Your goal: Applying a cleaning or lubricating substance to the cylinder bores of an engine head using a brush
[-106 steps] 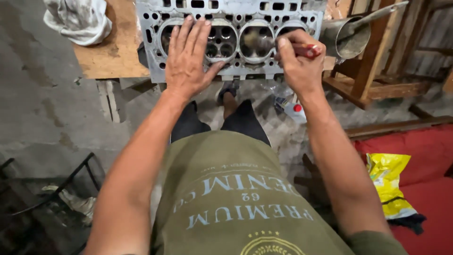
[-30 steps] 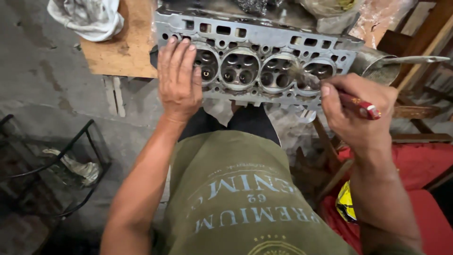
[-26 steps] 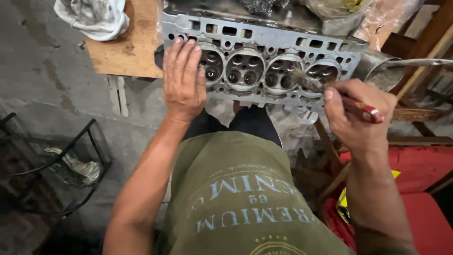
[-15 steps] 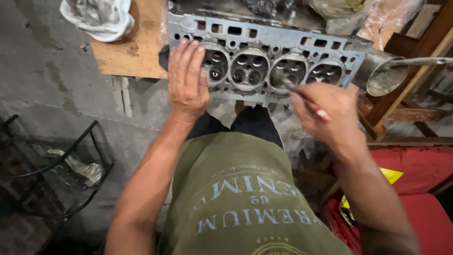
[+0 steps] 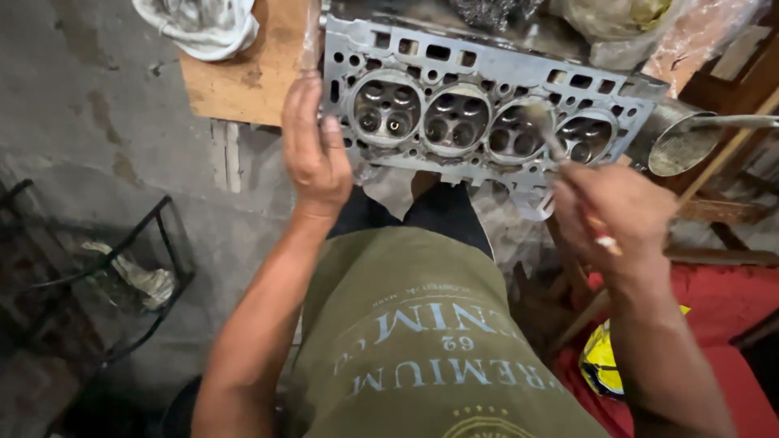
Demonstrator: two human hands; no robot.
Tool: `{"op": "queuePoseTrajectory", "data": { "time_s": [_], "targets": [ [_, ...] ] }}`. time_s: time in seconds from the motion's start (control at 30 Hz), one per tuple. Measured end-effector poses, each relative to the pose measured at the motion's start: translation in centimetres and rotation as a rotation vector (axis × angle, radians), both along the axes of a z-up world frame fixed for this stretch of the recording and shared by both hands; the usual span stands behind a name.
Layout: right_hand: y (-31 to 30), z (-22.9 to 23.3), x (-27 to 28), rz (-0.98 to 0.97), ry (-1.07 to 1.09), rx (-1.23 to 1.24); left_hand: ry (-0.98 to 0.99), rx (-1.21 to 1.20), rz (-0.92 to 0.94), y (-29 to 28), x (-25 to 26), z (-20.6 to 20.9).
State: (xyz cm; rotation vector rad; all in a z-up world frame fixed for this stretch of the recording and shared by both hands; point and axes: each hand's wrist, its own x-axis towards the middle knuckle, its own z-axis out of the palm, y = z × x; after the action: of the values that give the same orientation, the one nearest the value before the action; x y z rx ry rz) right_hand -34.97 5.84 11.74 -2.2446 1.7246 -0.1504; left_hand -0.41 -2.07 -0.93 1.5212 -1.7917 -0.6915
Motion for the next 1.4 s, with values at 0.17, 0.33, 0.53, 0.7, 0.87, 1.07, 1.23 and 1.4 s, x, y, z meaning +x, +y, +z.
{"op": "queuePoseTrajectory", "data": {
  "time_s": [0.17,0.33,0.53,0.7,0.87,1.07,1.23,1.4],
  "targets": [
    [0.2,1.2,2.2,-0.039,-0.256,-0.115,0.061,0.021,-0.006,0.2,2.2,2.0],
    [2.6,1.8,1.5,-0.228,-0.144,-0.167,0.063,0.018,-0.054,0.8,2.4,2.9],
    [4.2,2.7,0.0,-0.620,-0.360,-0.225,0.031,0.012,-0.114,-0.3,0.8,2.8],
    [4.2,2.0,1.0,-0.720,-0.523,-0.123,-0.098,-0.065,-0.178,-2.0,-1.1,0.3],
    [4.5,1.4,0.4,-0.798,-0.566,-0.131,-0.124,-0.017,-0.191,-3.3,-2.7,0.3],
    [5.7,-1.7,-2.3,-1.183,-1.026,-0.266,-0.154,-0.040,-0.189,-3.8,-3.4,1.1],
    [4.7,-0.7,-2.3,-1.200,-0.922,-0.217,-0.207,-0.020,-0.186,-3.6,-3.5,1.1],
    [2.6,-0.5,-1.0,-0.930,-0.880,-0.172,-0.361,0.136,-0.156,-2.8,-3.0,-0.8]
  ]
}}
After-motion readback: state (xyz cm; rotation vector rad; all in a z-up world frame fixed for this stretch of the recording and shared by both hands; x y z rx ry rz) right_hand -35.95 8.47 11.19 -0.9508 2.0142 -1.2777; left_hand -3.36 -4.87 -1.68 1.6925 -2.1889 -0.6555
